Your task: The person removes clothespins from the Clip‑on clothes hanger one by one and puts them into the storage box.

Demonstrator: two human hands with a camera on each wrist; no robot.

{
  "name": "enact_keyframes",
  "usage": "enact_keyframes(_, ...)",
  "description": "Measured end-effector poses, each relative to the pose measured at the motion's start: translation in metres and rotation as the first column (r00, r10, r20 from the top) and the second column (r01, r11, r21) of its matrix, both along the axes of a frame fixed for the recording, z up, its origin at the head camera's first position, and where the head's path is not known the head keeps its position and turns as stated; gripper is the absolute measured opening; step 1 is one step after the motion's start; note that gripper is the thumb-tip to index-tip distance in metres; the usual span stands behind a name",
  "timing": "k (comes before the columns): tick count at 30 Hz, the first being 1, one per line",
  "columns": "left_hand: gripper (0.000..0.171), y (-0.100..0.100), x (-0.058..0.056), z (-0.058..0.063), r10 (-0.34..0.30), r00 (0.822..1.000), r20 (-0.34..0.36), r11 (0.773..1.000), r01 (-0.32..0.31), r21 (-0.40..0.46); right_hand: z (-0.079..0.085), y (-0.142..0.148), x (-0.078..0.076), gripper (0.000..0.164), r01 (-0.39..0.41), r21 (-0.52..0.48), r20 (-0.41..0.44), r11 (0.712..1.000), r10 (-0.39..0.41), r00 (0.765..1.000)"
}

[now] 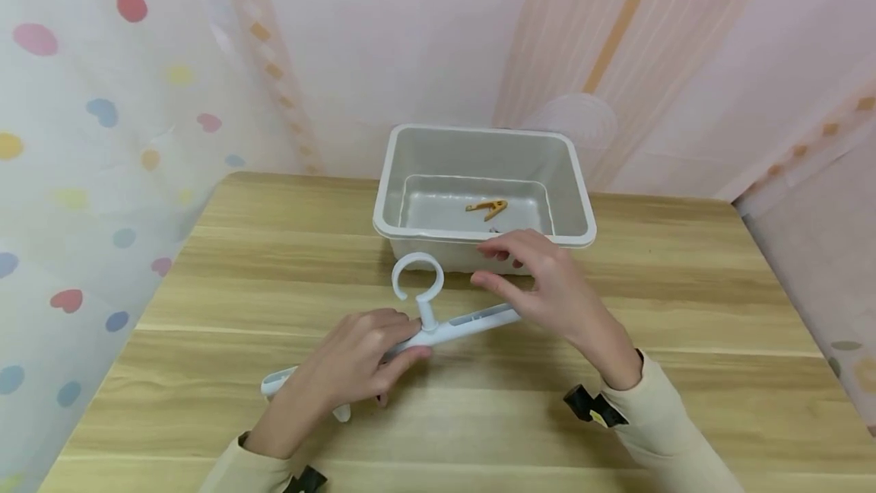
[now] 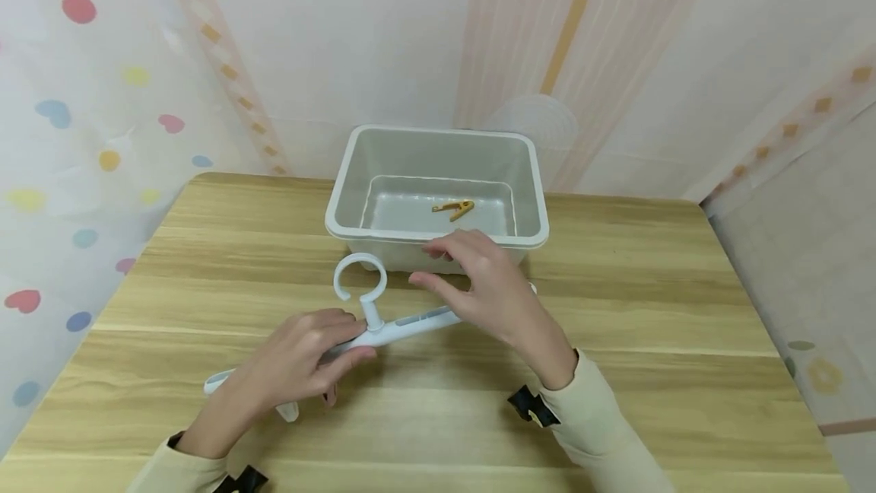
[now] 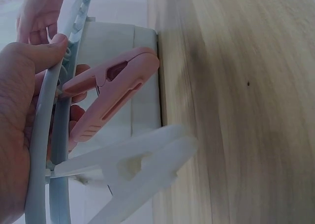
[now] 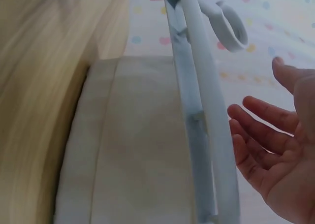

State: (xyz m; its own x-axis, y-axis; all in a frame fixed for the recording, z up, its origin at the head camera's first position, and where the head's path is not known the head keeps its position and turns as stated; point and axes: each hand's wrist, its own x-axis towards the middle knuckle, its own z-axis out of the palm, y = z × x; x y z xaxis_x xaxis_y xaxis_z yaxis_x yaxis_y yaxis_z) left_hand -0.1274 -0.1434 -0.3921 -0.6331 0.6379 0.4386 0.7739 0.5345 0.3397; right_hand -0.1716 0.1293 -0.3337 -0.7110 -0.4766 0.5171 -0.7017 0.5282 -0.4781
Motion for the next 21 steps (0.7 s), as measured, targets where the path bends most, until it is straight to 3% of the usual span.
enact_keyframes(6, 0.018, -0.001, 0.001, 0.004, 0.008, 1.0, 0.006, 1.0, -0.008, -0.004, -0.004, 0.002, 0.007, 0.04, -0.025, 0.081, 0.007, 0.996, 0.025, 1.0)
enact_keyframes(11, 0.019, -0.002, 0.003, 0.007, 0.02, 1.0, 0.008, 1.0, -0.02, -0.022, -0.007, 0.008, 0.013, 0.043, -0.007, 0.155, 0.081, 0.988, -0.006, 0.997)
enact_keyframes(21, 0.018, -0.002, 0.004, 0.011, 0.032, 0.999, -0.004, 0.999, -0.032, -0.036, -0.01, 0.01, 0.021, 0.047, -0.028, 0.383, 0.082, 0.923, -0.003, 0.997)
